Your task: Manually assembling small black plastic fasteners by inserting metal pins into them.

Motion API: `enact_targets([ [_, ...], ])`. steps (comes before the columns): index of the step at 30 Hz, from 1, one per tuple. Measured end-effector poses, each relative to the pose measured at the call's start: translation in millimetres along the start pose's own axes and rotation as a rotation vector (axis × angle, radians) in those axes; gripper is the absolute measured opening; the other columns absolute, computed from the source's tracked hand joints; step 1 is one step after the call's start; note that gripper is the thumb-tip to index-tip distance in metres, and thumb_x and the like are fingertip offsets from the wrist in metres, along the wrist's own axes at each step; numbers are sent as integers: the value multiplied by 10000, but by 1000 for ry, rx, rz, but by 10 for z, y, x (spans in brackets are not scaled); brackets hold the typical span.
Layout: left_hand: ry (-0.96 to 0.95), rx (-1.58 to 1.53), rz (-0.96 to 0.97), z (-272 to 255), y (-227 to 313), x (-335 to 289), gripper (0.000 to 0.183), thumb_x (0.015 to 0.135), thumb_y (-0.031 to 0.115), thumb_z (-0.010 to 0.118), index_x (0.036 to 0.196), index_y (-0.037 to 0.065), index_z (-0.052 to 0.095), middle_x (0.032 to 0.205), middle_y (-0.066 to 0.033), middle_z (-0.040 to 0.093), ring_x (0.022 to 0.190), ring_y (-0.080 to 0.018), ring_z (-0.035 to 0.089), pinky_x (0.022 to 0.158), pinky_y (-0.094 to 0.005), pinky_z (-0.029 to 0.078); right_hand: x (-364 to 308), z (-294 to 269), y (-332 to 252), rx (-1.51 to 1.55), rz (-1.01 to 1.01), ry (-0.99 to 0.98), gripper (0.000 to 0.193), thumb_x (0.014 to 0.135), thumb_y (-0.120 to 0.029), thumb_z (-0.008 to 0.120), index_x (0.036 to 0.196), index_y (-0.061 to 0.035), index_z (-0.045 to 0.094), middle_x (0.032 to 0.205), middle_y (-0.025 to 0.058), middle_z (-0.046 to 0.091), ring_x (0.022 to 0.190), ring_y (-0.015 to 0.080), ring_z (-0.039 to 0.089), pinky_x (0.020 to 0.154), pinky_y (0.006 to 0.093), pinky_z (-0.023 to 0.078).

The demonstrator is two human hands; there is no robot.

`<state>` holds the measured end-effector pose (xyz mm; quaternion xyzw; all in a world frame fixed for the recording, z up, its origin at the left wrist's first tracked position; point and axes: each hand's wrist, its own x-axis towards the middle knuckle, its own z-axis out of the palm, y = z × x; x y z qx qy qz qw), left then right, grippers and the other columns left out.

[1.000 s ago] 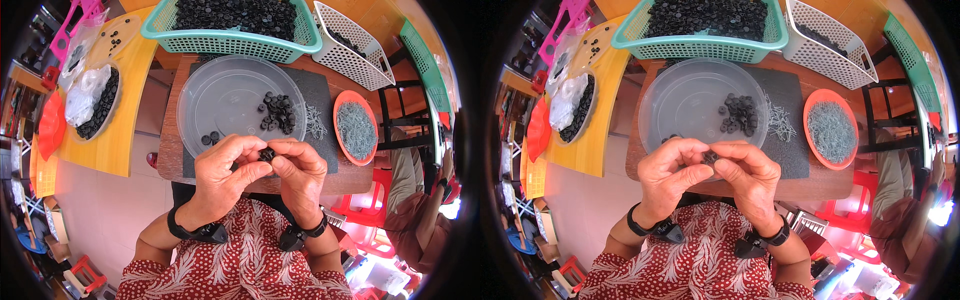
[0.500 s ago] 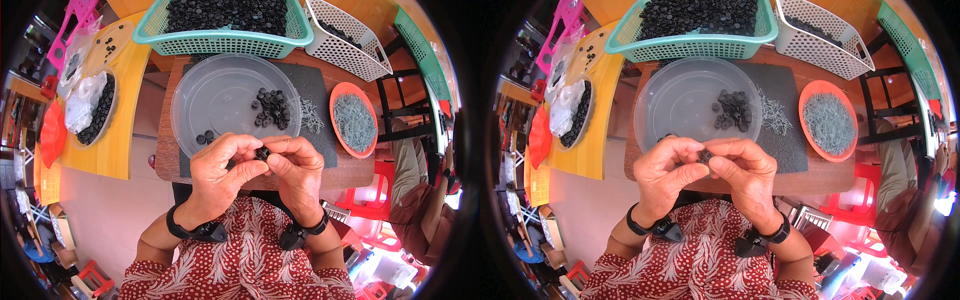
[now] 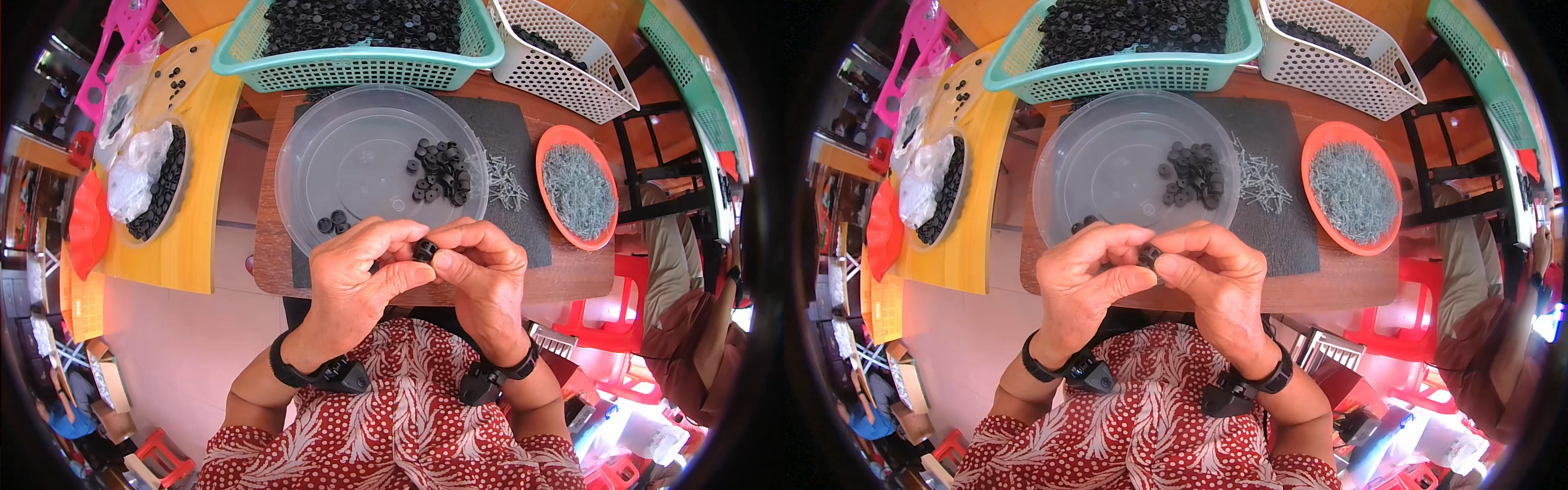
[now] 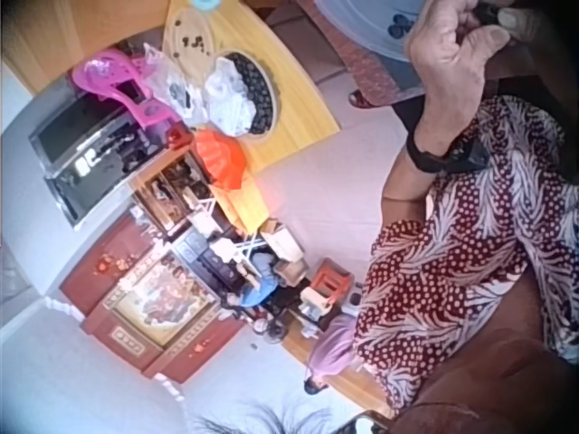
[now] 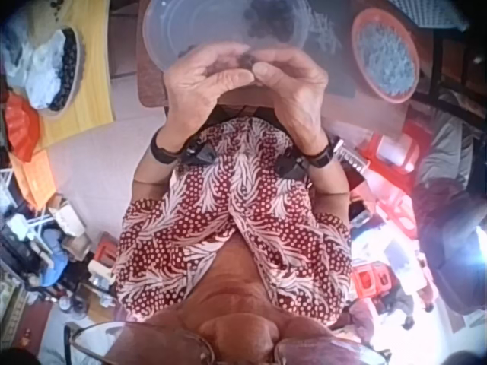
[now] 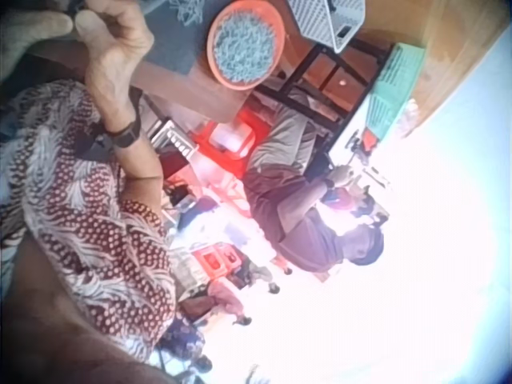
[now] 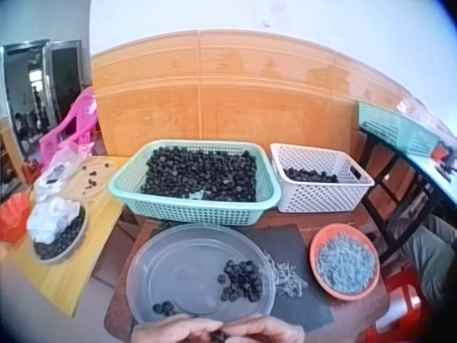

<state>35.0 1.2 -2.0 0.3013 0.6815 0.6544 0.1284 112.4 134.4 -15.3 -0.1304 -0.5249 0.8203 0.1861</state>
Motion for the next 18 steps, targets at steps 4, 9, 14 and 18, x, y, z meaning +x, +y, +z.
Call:
enact_targets([
  [4,-7,-35,-33,14,-16,-10,302,696,33,757,967,-13,632,776,-48,606,694,-102,593,618,-228,497,-23,-32,-10,26,32,-7,161,775,93,638,910,7,653,823,40,617,704,77,556,624,198,452],
  [9,-41,-22,-37,8,-35,1,268,708,46,755,928,-23,618,772,-66,644,693,-112,625,615,-235,506,-18,-64,-8,27,5,-47,150,781,86,637,909,8,653,819,39,626,669,70,552,604,192,452],
  [14,-26,-16,6,39,-130,6,263,718,85,759,904,-17,605,765,-74,650,684,-118,635,610,-234,506,-34,-15,-27,59,45,14,124,790,72,639,897,9,649,818,47,647,662,65,562,586,186,459],
  [18,0,107,143,58,-137,31,264,716,125,766,869,-3,593,739,-76,631,644,-137,626,579,-240,489,-40,-3,-15,26,32,35,108,801,58,638,898,10,640,811,42,647,656,55,559,564,179,454],
])
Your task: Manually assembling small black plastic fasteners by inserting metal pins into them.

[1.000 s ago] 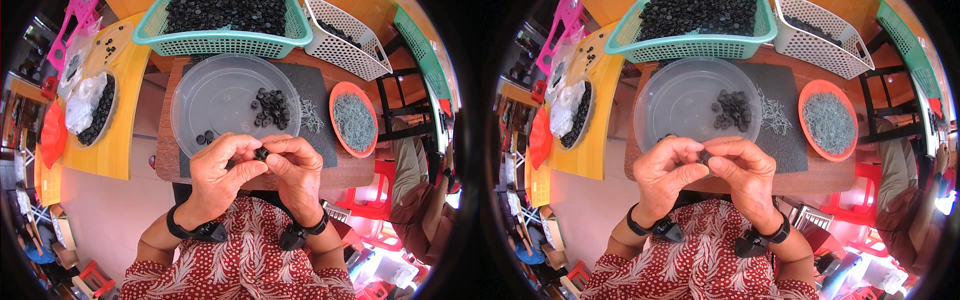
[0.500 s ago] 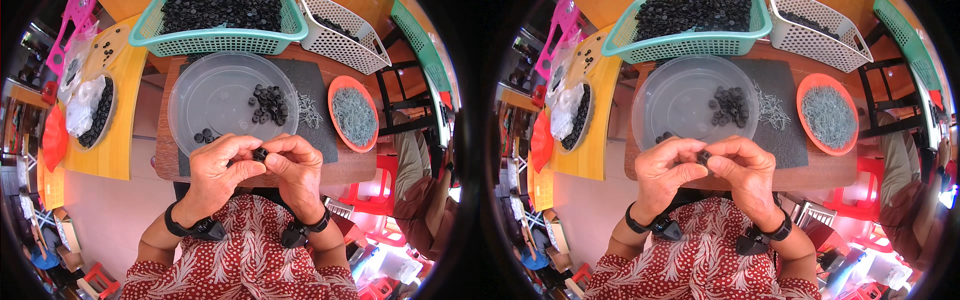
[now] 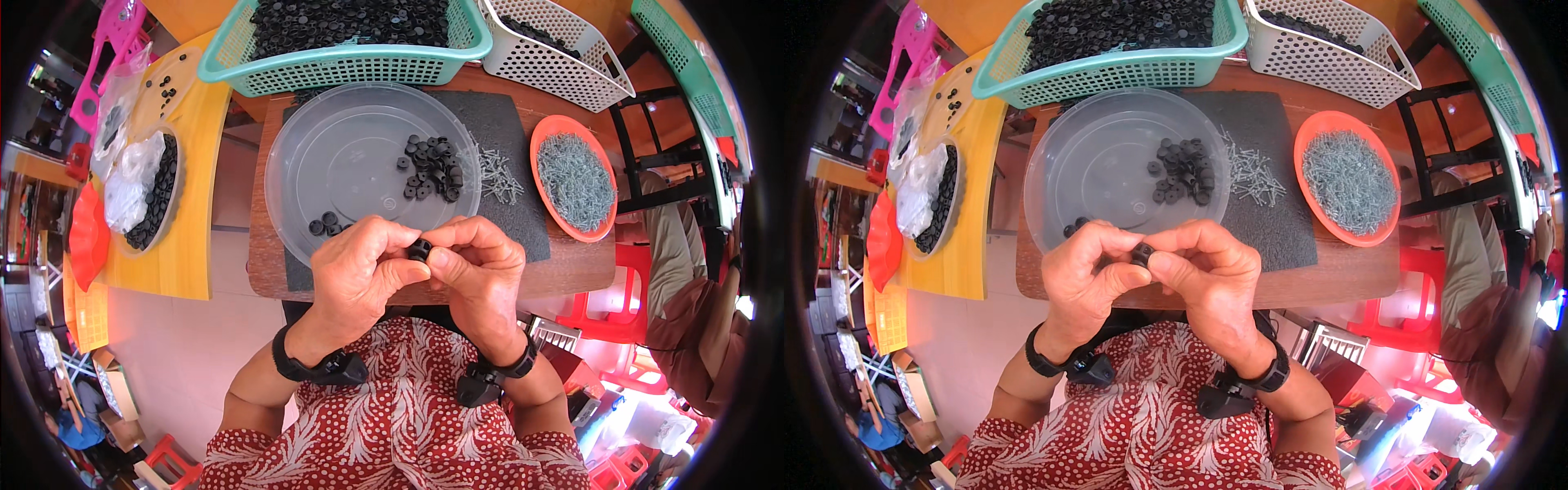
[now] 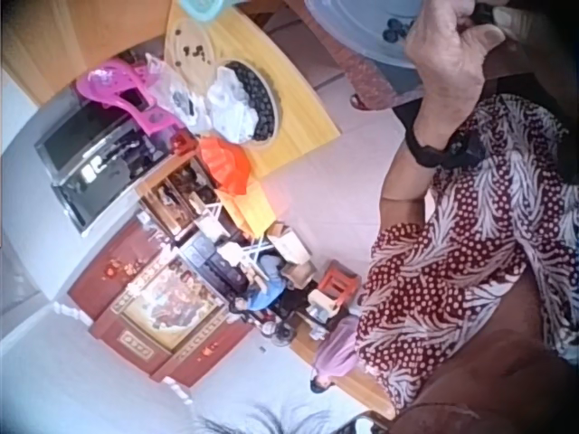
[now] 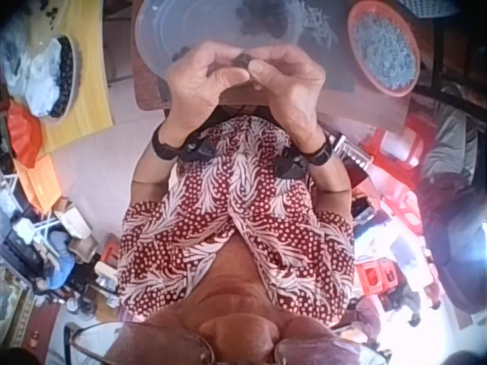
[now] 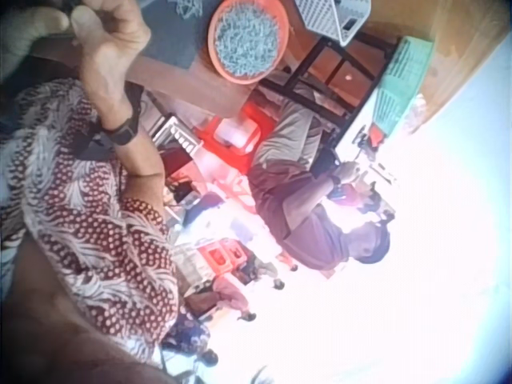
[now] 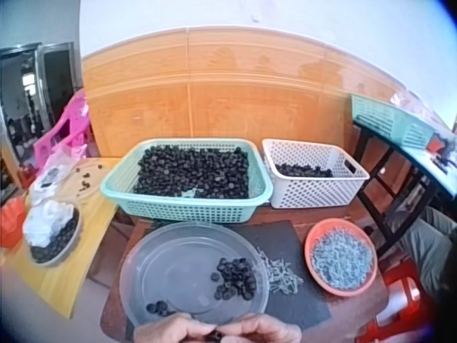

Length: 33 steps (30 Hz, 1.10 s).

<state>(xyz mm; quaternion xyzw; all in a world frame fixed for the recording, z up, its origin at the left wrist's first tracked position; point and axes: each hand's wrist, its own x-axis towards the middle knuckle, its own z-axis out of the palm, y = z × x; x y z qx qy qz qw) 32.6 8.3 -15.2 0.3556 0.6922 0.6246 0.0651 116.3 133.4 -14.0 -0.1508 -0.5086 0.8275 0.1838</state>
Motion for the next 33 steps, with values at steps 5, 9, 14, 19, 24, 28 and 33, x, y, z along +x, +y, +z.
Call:
enact_targets([
  [5,-36,64,72,-4,-21,62,255,706,131,768,834,7,585,708,-78,605,602,-166,602,541,-265,461,2,-48,22,-41,-3,-21,98,818,45,626,908,6,637,800,33,640,650,43,550,553,175,445],
  [9,-44,85,129,-9,-69,82,256,696,140,774,793,10,576,687,-80,589,582,-186,587,531,-275,453,-10,-49,27,-1,48,-22,113,828,45,607,927,0,637,804,31,636,644,37,541,554,170,441],
  [14,-59,114,119,-46,-55,102,260,699,146,773,777,8,568,692,-82,594,579,-190,585,533,-269,450,-33,-46,-27,-38,81,-51,142,830,60,582,957,12,626,840,26,606,697,45,539,608,173,444],
  [19,-62,-334,-342,-82,55,44,290,754,118,756,938,-39,596,815,-64,622,710,-103,565,644,-227,465,7,-37,-29,-301,-227,-233,339,741,129,614,1055,17,554,895,56,547,748,118,534,643,238,452],
  [24,-68,-665,-524,-123,209,71,254,772,6,705,991,-51,589,884,-78,632,775,-108,588,708,-235,483,55,49,-17,-805,-679,-210,400,629,115,660,999,14,549,868,122,560,703,238,542,604,312,459],
  [28,-133,-500,-569,-130,256,48,278,808,12,666,1066,-41,576,930,-76,632,844,-115,600,754,-237,483,43,29,-16,-941,-799,-154,380,582,86,668,938,0,566,829,125,575,678,289,541,568,361,444],
  [33,30,-224,-429,-295,205,77,277,835,61,646,1093,-19,581,934,-62,633,831,-94,588,762,-236,477,250,-190,-323,-1045,-620,20,248,660,24,717,875,0,596,716,50,541,610,128,499,561,245,424],
])
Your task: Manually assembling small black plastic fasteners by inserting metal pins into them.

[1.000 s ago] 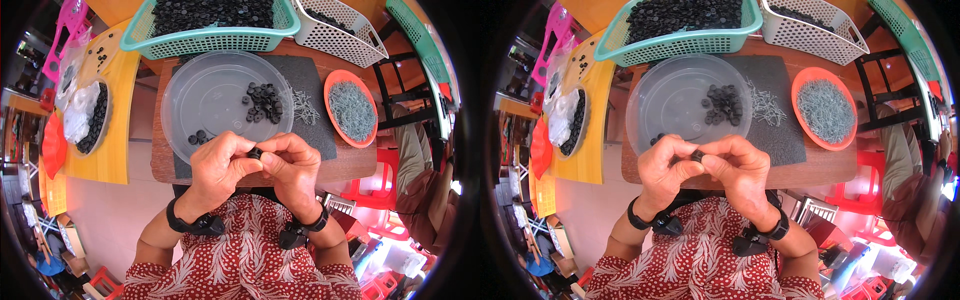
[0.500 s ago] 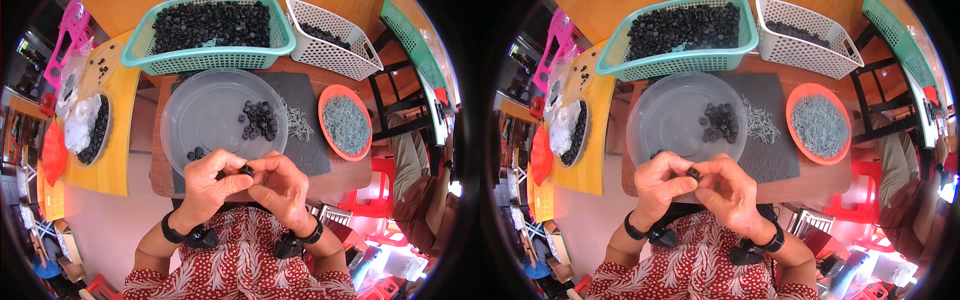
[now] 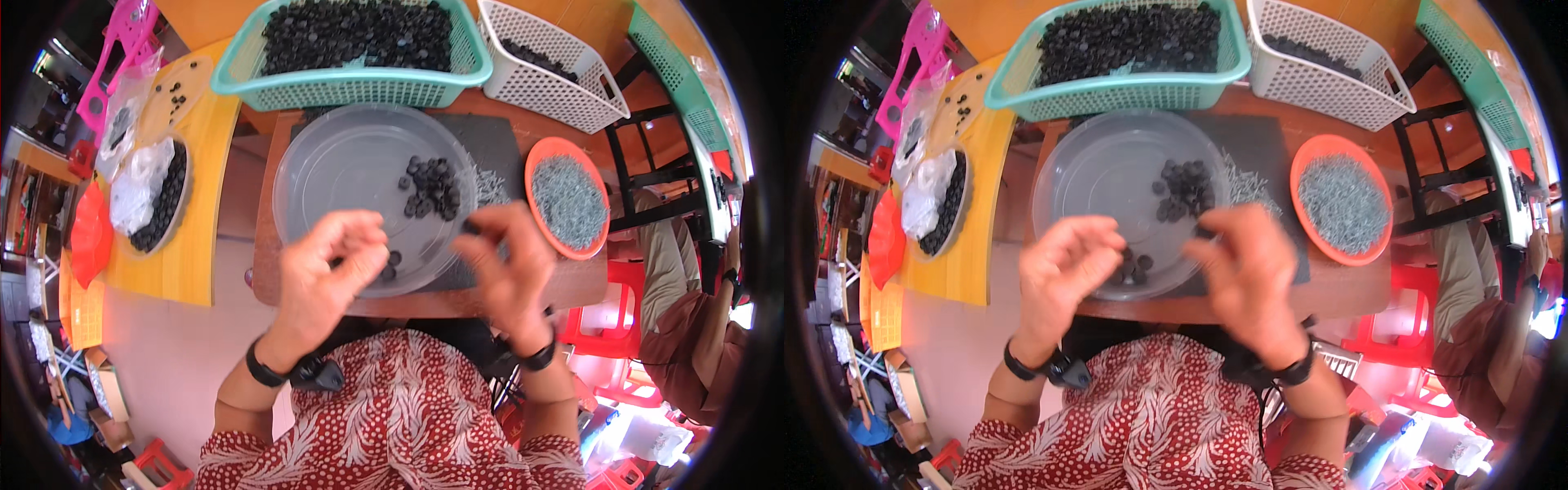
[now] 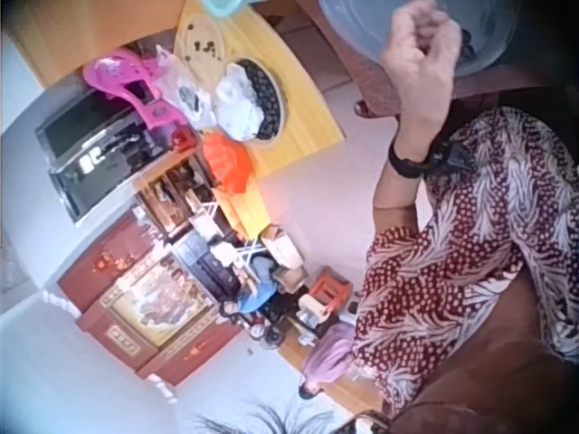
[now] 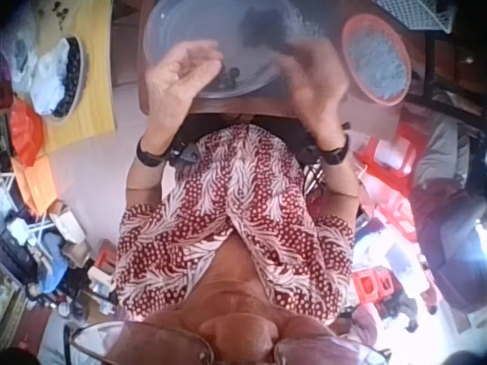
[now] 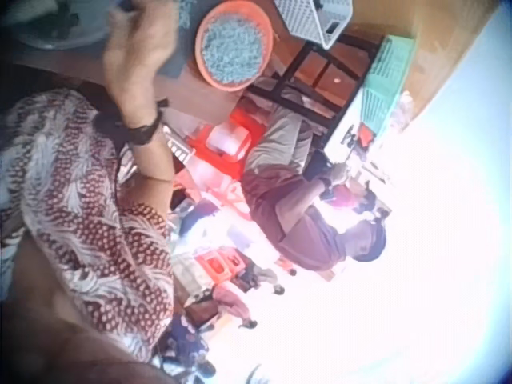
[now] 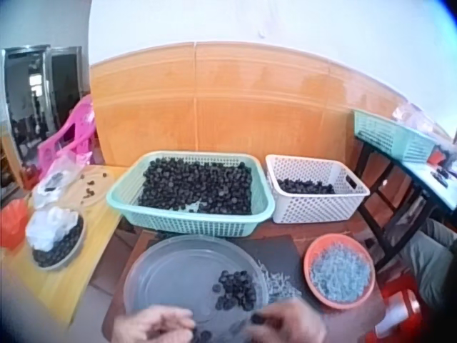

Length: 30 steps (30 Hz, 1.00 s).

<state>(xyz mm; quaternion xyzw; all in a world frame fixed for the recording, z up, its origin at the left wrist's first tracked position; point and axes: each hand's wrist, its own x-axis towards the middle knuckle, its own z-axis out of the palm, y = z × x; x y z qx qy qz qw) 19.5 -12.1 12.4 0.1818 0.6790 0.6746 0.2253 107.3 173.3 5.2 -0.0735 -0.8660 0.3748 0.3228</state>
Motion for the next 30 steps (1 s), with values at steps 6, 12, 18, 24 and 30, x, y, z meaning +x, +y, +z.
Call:
enact_targets([
  [6,227,126,156,-387,-104,64,247,820,5,643,1061,-22,595,902,-52,627,789,-78,566,748,-220,470,639,-495,681,108,254,140,169,680,31,686,836,10,625,706,-16,561,637,63,504,560,200,401],
  [12,239,203,187,-402,-196,17,142,831,-7,626,973,-23,629,847,-25,625,760,-61,557,711,-197,452,1302,-849,1227,-59,154,173,153,705,5,692,844,1,629,713,-24,571,667,57,514,622,192,416],
  [18,51,616,436,-301,-68,253,206,726,-16,649,930,-13,626,822,-112,608,719,-239,560,666,-325,455,1918,-935,1726,-516,42,172,313,711,-161,680,990,-23,645,851,148,667,792,240,640,721,333,478],
  [24,-224,836,530,-92,36,646,341,714,-25,606,1054,4,595,1049,-112,598,950,-301,529,814,-358,441,1941,-900,1830,-837,-71,181,353,711,-198,625,1024,-37,647,907,185,662,852,342,628,774,395,476],
  [30,-387,947,486,182,-176,1010,470,717,-99,483,1171,12,524,1127,-119,552,1013,-304,471,878,-391,400,1583,-668,1468,-485,64,180,259,747,-164,629,960,-20,662,865,167,665,808,290,637,757,357,483],
])
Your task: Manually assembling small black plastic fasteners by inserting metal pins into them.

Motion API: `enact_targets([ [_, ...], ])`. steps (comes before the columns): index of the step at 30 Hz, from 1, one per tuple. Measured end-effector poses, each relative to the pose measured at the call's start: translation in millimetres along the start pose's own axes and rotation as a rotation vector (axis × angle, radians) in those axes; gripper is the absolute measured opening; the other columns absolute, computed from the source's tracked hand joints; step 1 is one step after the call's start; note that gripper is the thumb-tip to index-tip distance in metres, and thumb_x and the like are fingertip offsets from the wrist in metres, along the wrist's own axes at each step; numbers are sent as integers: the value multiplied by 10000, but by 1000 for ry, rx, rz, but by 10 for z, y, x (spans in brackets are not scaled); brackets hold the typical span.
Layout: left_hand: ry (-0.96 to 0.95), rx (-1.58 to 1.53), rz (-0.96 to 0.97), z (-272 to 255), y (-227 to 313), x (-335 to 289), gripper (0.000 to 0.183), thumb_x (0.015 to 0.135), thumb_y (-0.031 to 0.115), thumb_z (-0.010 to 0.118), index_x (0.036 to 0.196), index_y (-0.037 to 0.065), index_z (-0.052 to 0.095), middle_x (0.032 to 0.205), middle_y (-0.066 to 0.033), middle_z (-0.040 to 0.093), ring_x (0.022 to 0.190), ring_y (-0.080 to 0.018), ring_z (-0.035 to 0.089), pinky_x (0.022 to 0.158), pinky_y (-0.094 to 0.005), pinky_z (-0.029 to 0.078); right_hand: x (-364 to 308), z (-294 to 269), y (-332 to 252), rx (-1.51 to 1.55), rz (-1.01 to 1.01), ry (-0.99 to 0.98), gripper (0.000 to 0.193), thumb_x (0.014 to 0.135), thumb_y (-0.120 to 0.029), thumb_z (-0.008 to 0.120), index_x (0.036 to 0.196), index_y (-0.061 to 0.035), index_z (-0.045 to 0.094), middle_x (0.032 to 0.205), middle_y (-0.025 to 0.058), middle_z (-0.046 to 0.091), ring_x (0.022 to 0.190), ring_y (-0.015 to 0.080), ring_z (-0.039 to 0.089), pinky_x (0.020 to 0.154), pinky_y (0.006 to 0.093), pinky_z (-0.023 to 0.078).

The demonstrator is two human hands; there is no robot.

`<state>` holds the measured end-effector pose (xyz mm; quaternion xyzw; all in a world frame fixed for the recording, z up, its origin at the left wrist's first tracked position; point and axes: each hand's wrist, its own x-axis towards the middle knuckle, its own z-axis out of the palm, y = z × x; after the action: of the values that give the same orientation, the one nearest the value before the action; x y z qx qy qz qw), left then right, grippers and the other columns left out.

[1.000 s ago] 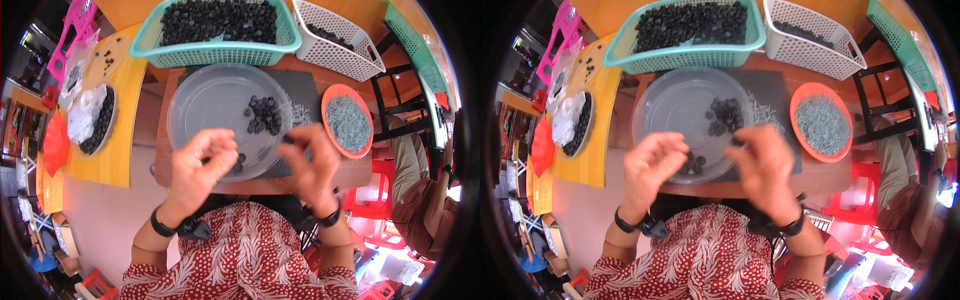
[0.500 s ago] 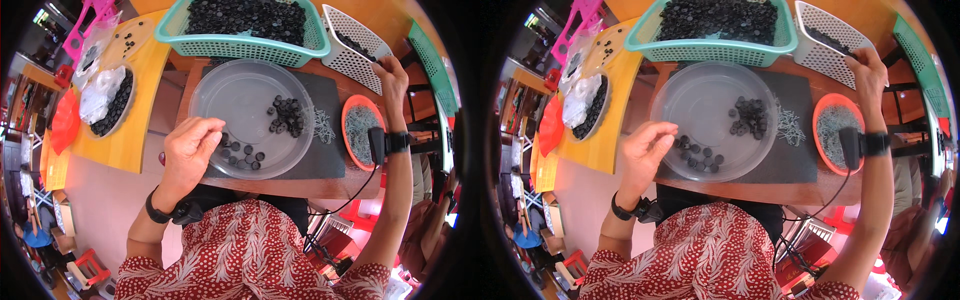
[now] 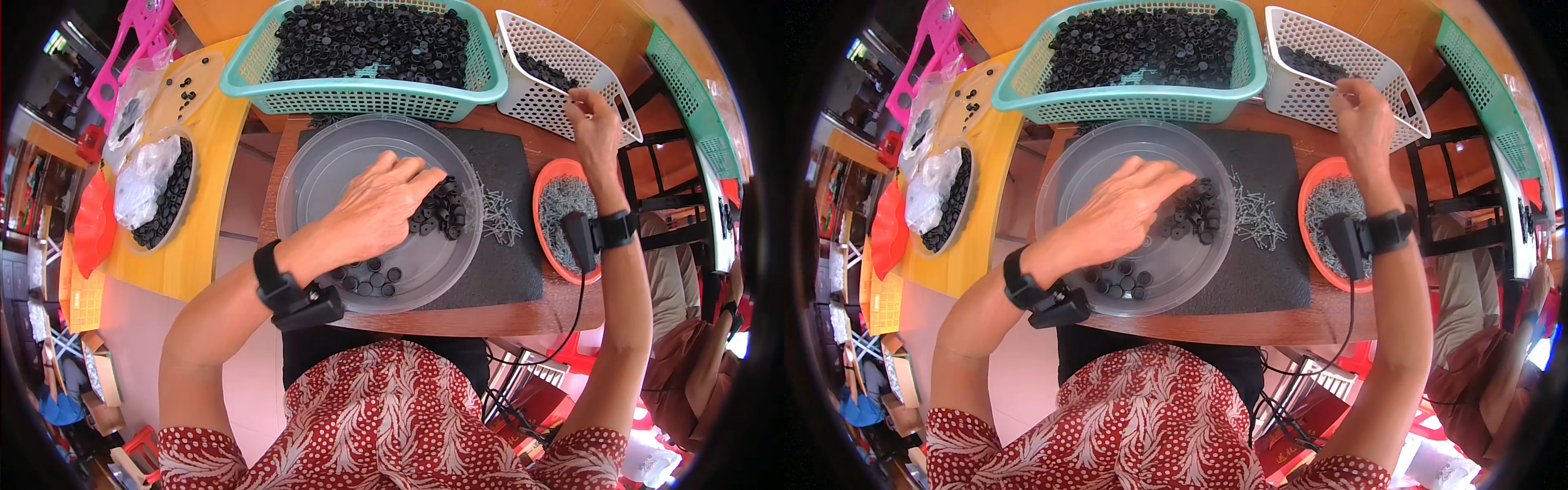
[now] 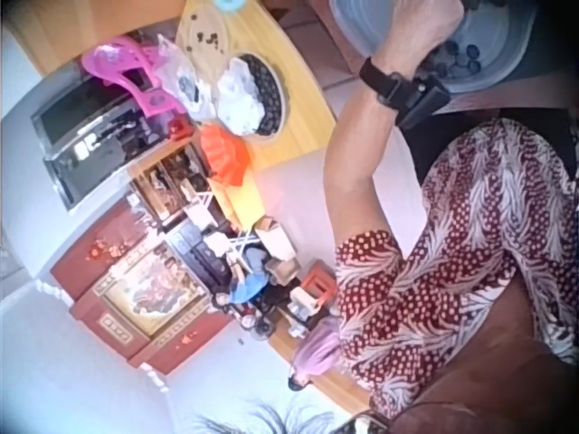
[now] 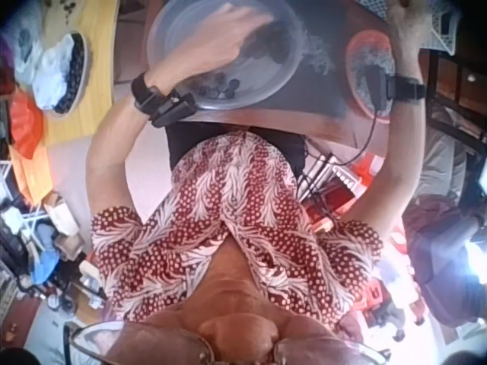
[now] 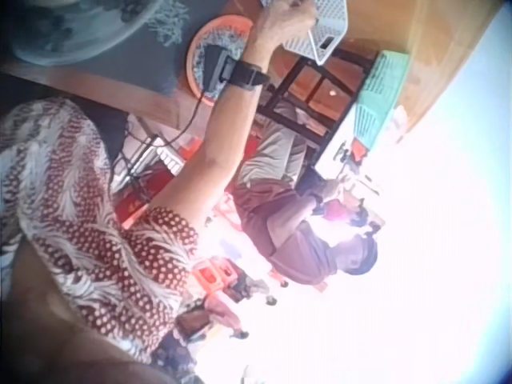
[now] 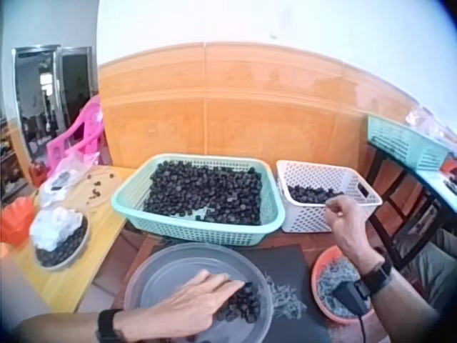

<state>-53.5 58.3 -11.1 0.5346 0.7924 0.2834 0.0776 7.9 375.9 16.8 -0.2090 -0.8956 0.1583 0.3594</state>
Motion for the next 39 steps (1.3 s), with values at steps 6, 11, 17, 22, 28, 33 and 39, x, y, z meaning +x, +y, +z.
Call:
enact_targets([
  [6,-140,-52,-58,20,-41,101,498,674,-134,437,1140,7,544,1103,-118,562,997,-312,467,868,-376,404,-563,-68,-311,268,39,-77,175,771,-49,637,941,-11,648,838,134,647,752,228,622,704,316,481],
  [11,-204,-73,37,-25,-66,-44,481,641,-139,444,1078,5,583,1139,-105,563,985,-312,469,861,-364,406,-962,-231,-487,308,-37,-125,162,768,-1,635,929,-10,632,847,119,628,726,207,595,663,294,470],
  [17,-43,-135,48,-77,9,6,502,664,-141,443,1121,23,571,1148,-110,566,998,-312,477,877,-364,409,-1219,-330,-584,353,-37,-162,159,766,47,615,918,-2,619,799,105,603,686,197,574,631,279,458],
  [22,-87,-65,79,53,4,59,459,691,-128,458,1106,15,591,1177,-108,562,995,-307,484,886,-367,409,-1327,-281,-640,413,-104,-160,147,764,66,617,898,5,616,825,117,622,716,214,599,640,290,470],
  [28,-216,-104,102,-90,1,-91,456,677,-140,450,1068,18,623,1159,-117,582,1009,-304,500,891,-365,415,-1440,-336,-701,415,-179,-170,153,749,104,614,875,18,608,826,120,629,723,248,603,649,308,477],
  [33,-60,-193,82,-123,-82,-168,482,660,-156,419,1057,23,625,1111,-120,604,1014,-297,514,870,-356,431,-1521,-395,-697,408,-211,-151,162,738,121,611,866,23,603,844,127,633,730,256,603,652,314,477],
  [39,-60,-118,90,-73,-44,-207,468,664,-160,429,1047,22,627,1056,-131,608,953,-303,525,837,-364,444,-1630,-386,-708,416,-215,-178,181,738,123,605,891,28,598,878,140,641,751,266,607,659,319,479],
])
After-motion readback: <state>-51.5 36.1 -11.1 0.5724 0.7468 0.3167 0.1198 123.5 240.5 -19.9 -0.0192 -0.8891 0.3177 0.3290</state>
